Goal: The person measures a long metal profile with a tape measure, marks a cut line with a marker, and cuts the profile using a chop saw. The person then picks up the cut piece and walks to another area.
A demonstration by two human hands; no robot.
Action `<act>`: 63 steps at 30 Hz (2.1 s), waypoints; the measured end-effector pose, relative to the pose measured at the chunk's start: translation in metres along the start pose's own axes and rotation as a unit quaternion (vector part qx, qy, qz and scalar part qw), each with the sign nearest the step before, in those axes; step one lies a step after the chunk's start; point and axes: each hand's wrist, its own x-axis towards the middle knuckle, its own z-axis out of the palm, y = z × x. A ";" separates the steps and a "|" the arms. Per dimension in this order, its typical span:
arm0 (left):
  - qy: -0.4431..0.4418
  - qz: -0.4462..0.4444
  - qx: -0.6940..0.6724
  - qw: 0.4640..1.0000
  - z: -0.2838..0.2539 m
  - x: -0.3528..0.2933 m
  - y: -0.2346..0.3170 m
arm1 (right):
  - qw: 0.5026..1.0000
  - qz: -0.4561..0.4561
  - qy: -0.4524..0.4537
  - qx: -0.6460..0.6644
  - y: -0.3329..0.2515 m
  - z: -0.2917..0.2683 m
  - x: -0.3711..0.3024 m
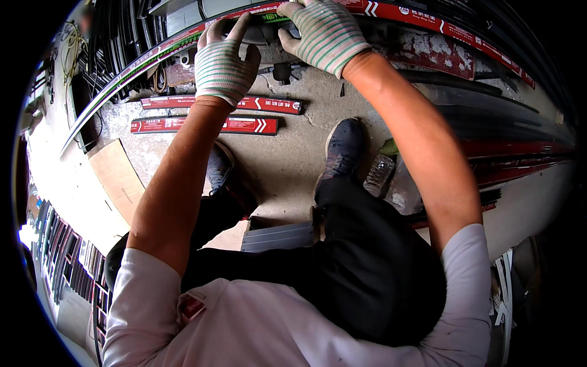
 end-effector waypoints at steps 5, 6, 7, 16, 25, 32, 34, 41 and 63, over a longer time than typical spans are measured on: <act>0.008 0.012 -0.002 1.000 -0.016 -0.014 -0.001 | 0.996 0.017 0.012 0.083 -0.007 0.003 -0.013; 0.012 0.009 0.003 1.000 -0.019 -0.018 -0.002 | 0.995 0.015 0.015 0.095 -0.009 0.003 -0.015; 0.015 0.006 0.008 1.000 -0.023 -0.021 -0.003 | 0.994 0.013 0.018 0.106 -0.012 0.002 -0.016; -0.013 0.055 0.021 0.998 -0.061 -0.057 -0.002 | 0.972 0.043 0.011 0.230 -0.064 -0.022 -0.073; -0.332 0.067 0.071 0.938 -0.063 -0.085 0.017 | 0.959 0.056 -0.070 0.270 -0.091 -0.007 -0.170; -0.422 0.017 -0.157 0.893 -0.019 -0.106 -0.009 | 0.956 0.069 -0.109 0.264 -0.091 0.004 -0.212; -0.411 -0.084 -0.205 0.884 -0.004 -0.116 -0.014 | 0.956 0.064 -0.110 0.264 -0.086 0.007 -0.214; -0.245 -0.143 -0.153 0.947 0.023 -0.109 -0.010 | 0.962 0.074 -0.165 0.204 -0.068 0.017 -0.224; -0.250 -0.152 -0.068 0.954 0.056 -0.120 0.004 | 0.937 0.190 -0.084 0.281 -0.073 0.001 -0.195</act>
